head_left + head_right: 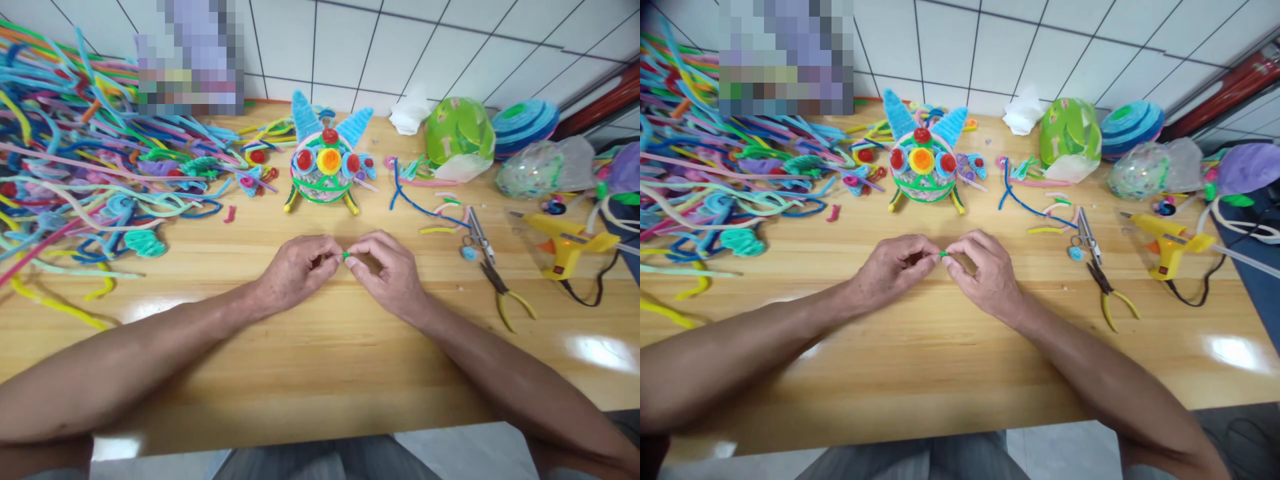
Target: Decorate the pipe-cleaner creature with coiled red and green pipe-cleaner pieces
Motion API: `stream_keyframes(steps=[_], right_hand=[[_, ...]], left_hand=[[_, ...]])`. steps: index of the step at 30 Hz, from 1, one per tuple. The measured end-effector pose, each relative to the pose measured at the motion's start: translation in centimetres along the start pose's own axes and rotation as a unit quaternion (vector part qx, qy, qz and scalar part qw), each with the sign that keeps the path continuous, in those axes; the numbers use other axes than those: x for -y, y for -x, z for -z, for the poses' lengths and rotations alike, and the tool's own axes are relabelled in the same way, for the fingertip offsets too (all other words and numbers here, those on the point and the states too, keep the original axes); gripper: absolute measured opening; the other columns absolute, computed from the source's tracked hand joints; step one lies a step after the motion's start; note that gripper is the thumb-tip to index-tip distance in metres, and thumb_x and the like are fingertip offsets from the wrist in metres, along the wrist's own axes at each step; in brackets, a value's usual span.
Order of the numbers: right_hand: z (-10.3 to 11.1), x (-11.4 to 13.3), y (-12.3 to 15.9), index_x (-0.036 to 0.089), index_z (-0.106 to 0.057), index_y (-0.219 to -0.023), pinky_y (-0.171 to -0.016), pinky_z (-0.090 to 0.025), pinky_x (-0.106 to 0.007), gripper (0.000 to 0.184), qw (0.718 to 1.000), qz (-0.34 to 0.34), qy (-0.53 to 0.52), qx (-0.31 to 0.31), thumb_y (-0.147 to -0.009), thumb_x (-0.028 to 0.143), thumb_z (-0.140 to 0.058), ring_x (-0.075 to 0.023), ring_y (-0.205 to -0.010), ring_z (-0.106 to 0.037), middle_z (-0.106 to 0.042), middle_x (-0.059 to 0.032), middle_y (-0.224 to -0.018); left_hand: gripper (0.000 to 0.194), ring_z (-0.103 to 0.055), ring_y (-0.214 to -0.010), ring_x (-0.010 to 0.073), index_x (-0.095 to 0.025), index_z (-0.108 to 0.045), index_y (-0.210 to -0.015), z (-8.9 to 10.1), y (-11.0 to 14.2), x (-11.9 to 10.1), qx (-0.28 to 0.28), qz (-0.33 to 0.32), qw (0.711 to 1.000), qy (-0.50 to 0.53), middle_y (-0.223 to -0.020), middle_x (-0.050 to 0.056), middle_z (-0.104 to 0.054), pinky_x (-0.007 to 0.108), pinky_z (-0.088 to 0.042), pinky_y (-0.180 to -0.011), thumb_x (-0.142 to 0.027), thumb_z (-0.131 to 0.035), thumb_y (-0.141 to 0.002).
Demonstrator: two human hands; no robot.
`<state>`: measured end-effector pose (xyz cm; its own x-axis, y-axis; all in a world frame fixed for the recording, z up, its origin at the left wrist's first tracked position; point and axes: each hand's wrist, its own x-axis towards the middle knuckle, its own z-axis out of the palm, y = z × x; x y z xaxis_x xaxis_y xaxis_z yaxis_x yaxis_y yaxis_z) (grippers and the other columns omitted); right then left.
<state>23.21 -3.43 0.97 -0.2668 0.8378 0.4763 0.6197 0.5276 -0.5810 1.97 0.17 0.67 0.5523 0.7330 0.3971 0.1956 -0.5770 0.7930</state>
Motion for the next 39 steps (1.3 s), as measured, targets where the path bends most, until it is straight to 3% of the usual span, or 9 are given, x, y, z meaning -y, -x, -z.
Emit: stream_keyframes(steps=[19, 25, 29, 34, 36, 39], right_hand=[[0.0, 0.0, 0.0, 0.026, -0.071, -0.088, -0.079, -0.057, -0.037, 0.013, 1.000, -0.006, -0.013, 0.006, -0.093, 0.016, -0.066, -0.0207, -0.087, -0.070, -0.073, -0.0036, -0.090], [0.0, -0.1, -0.1, 0.025, -0.072, -0.094, -0.079, -0.055, -0.037, 0.007, 0.999, -0.045, -0.016, 0.025, -0.099, 0.030, -0.069, -0.0208, -0.086, -0.069, -0.074, -0.0037, -0.089], [-0.2, -0.1, -0.1, 0.024, -0.070, -0.095, -0.078, -0.054, -0.036, 0.005, 0.999, -0.043, -0.008, 0.025, -0.097, 0.029, -0.071, -0.0206, -0.085, -0.069, -0.073, -0.0035, -0.089], [0.4, 0.4, -0.5, 0.024, -0.068, -0.101, -0.079, -0.055, -0.034, 0.007, 0.997, -0.068, -0.034, -0.009, -0.095, 0.025, -0.071, -0.0191, -0.085, -0.069, -0.074, -0.0019, -0.094], [1.2, 0.9, -1.0, 0.025, -0.067, -0.094, -0.079, -0.055, -0.035, 0.003, 0.996, -0.077, -0.035, -0.021, -0.096, 0.026, -0.069, -0.0192, -0.084, -0.068, -0.073, -0.0008, -0.090], [2.1, 1.5, -2.1, 0.025, -0.063, -0.082, -0.075, -0.052, -0.034, 0.018, 0.995, -0.086, -0.045, -0.032, -0.100, 0.028, -0.063, -0.0182, -0.077, -0.065, -0.068, 0.0006, -0.080]], left_hand=[[0.014, -0.057, -0.064, 0.0103, -0.017, -0.069, -0.087, 0.1, -0.1, 0.0, 0.016, 0.004, 1.000, 0.002, -0.072, -0.001, -0.067, 0.022, -0.043, -0.062, -0.013, -0.059, -0.096], [0.015, -0.054, -0.063, 0.0090, -0.016, -0.067, -0.087, 0.0, -0.1, 0.2, 0.004, 0.027, 0.999, 0.028, -0.074, -0.001, -0.066, 0.021, -0.041, -0.060, -0.013, -0.057, -0.097], [0.014, -0.053, -0.063, 0.0093, -0.016, -0.067, -0.086, -0.1, -0.1, 0.3, -0.006, 0.036, 0.999, 0.041, -0.072, -0.002, -0.064, 0.021, -0.040, -0.061, -0.015, -0.058, -0.097], [0.017, -0.050, -0.062, 0.0098, -0.016, -0.066, -0.086, 0.1, -0.4, 0.2, -0.031, 0.086, 0.989, 0.117, -0.070, -0.003, -0.061, 0.023, -0.040, -0.060, -0.025, -0.060, -0.098], [0.019, -0.050, -0.063, 0.0103, -0.016, -0.066, -0.086, 0.3, -0.6, 0.2, -0.038, 0.110, 0.981, 0.154, -0.072, -0.003, -0.061, 0.023, -0.041, -0.060, -0.030, -0.061, -0.099], [0.021, -0.050, -0.064, 0.0106, -0.017, -0.065, -0.086, 0.5, -0.7, 0.2, -0.049, 0.131, 0.972, 0.190, -0.072, -0.004, -0.059, 0.024, -0.043, -0.063, -0.034, -0.063, -0.098]])
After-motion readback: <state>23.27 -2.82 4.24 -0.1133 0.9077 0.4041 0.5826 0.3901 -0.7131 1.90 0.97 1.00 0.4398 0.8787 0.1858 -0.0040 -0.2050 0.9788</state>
